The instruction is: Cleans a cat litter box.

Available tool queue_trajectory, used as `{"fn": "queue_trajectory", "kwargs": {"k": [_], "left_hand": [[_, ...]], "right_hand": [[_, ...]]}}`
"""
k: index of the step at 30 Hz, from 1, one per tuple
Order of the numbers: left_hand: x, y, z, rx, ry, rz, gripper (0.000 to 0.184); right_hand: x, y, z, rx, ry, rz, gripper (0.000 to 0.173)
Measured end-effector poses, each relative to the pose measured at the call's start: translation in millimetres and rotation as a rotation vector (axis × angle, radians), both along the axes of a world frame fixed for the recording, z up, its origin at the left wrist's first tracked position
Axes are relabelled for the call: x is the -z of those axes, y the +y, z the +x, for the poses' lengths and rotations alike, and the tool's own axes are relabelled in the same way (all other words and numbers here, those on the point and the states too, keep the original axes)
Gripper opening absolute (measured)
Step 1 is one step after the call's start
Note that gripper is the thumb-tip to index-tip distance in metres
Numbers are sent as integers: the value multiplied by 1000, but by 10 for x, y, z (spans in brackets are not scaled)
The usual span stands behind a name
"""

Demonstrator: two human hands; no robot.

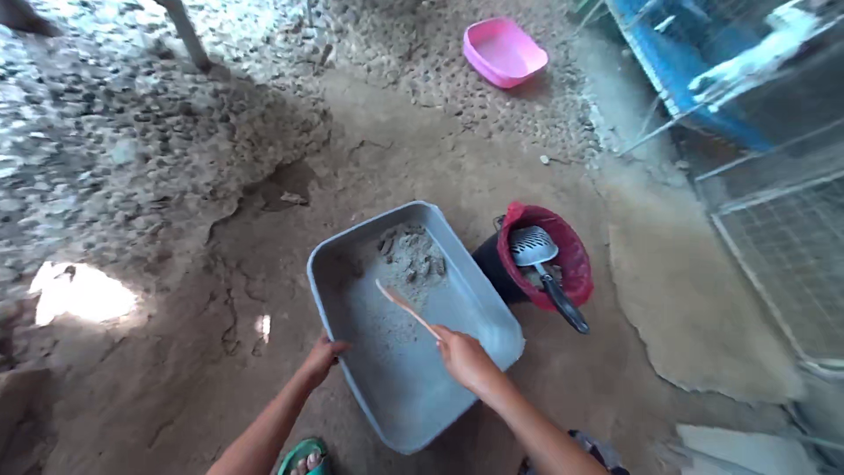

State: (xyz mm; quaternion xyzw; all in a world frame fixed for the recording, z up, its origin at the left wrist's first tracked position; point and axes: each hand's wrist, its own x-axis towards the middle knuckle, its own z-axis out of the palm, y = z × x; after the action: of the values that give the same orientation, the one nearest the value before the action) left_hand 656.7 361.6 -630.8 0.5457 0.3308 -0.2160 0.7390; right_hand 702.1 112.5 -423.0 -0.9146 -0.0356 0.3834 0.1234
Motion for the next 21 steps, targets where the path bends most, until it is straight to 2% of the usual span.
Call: {"fn": "queue_trajectory", "kwargs": {"k": [4, 5, 8, 10, 13, 15, 18, 19, 21], "left_hand": [[133, 129, -153, -39, -77, -97, 60], [126, 152, -186, -50, -86, -108, 61], [142, 237, -272, -65, -82, -128, 57], [264, 284, -329, -85, -47, -127, 50], [422, 319, -347, -114, 17, -128, 43], [468, 340, -399, -133, 24, -131, 46], [312, 348, -482, -118, -7, -71, 54], [185, 320, -518, -105, -5, -33, 56], [-66, 243, -561, -71, -3, 49, 60]], "right_hand": [[-807, -834, -98, 440, -354, 373, 44], [-963, -1031, -82, 537, -456, 391, 44], [-1157, -1629, 205, 755, -616, 233, 45], [-911, -2062, 512, 847, -577, 127, 44], [-397, -2491, 882, 723, -488, -137, 41], [-298, -2470, 944, 551, -509, -361, 44], [-320, -2136, 1057, 412, -492, -309, 69], [-258, -2057, 1098, 369, -409, -291, 72], [-104, -1974, 1175, 278, -198, -395, 84]]}}
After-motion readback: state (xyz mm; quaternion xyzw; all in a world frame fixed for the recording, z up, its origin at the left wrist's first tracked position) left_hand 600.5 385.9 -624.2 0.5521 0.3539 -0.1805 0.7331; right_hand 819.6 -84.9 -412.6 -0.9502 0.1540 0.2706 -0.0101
